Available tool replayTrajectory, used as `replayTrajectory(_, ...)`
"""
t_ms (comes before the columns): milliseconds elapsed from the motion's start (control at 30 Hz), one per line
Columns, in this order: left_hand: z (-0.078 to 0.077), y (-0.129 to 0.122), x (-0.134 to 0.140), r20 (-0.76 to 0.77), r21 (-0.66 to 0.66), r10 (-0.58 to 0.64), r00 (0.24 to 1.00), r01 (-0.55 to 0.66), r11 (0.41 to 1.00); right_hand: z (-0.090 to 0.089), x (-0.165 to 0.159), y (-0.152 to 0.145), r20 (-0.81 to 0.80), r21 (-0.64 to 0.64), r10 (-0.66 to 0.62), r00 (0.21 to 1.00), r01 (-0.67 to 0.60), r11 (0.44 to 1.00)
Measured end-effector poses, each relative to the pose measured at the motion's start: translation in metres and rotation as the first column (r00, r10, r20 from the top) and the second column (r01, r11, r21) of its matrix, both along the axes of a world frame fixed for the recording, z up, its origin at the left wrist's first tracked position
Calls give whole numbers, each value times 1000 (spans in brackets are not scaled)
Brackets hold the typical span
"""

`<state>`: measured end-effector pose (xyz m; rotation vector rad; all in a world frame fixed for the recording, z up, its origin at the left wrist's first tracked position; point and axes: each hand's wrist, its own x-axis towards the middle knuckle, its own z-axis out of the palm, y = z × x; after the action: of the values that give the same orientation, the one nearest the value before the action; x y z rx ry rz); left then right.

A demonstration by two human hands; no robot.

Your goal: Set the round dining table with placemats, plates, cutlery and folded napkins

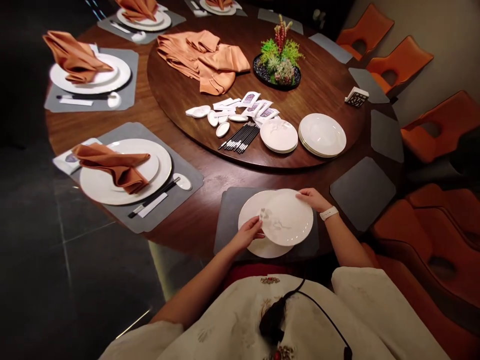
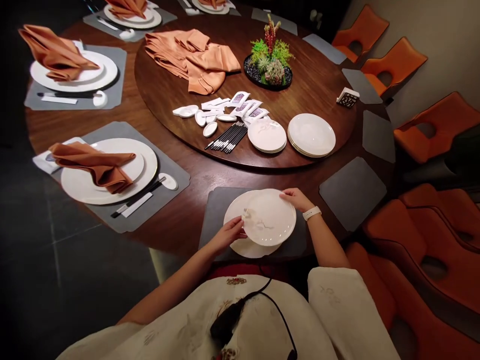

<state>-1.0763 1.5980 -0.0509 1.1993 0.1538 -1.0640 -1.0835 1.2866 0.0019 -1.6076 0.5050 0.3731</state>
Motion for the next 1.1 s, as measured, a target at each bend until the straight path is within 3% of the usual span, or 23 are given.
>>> replayTrajectory(67, -8, -6, -24, -52, 27, -17, 999, 18, 999, -14, -17, 12, -28, -44, 18, 999, -19, 999)
replayTrajectory(200, -23, -7, -52, -101, 119, 67, 993, -55, 991, -42, -47, 29, -13, -95, -126, 992, 124, 988)
replayTrajectory(400, -35, -6, -55, -51, 247, 139, 989, -123, 961, -74, -90, 45, -86, -148, -281, 956, 267, 952)
replayTrajectory(600, -47, -8, -51, 43, 359, 159, 986, -164, 919, -102, -87, 55, -20, -350, -309, 951, 283, 893)
replayTrajectory(767, -56, -5, -38, 127, 464, 114, 985, -161, 871, -112, -75, 60, -19, -498, -275, 961, 229, 836)
replayTrajectory(1100, -58, 12, -29, 212, 555, -82, 974, -51, 830, -109, -72, 67, -31, -595, -245, 969, 179, 783)
